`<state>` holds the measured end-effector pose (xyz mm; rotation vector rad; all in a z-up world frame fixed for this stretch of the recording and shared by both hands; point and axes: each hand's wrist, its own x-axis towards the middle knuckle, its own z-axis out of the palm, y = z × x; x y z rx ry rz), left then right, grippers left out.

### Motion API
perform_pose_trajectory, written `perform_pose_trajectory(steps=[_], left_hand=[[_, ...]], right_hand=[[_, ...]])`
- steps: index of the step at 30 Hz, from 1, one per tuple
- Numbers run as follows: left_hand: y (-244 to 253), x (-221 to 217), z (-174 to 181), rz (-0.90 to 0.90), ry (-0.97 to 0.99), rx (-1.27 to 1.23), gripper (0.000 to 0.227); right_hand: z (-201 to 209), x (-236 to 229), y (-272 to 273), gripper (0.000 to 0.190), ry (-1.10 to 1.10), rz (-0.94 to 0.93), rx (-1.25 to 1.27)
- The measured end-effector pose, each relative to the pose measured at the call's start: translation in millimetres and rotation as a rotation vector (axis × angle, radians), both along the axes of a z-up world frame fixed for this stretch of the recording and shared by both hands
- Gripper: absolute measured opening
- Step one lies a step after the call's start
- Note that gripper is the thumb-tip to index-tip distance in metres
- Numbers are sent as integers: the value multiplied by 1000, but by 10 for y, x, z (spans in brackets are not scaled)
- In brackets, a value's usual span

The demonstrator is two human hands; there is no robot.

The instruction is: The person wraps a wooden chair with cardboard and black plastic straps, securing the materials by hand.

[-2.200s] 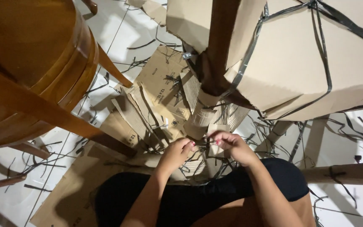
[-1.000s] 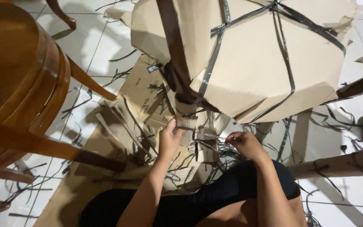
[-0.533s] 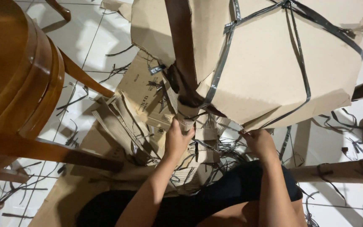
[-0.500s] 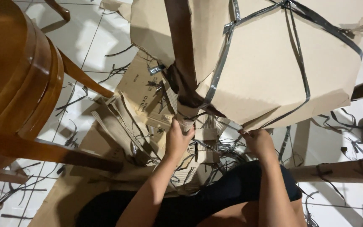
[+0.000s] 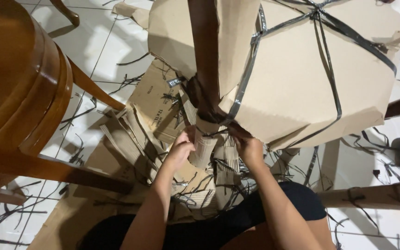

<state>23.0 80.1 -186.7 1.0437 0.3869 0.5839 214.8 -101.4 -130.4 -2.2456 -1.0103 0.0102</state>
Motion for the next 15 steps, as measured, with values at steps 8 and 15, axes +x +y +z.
perform_pose_trajectory(steps=[8, 15], left_hand=[[-186, 40, 815, 223, -1, -215, 39], [-175, -175, 871, 591, 218, -126, 31]], right_hand=[[370, -167, 143, 10, -93, 247, 233], [323, -390, 99, 10, 91, 320, 205]])
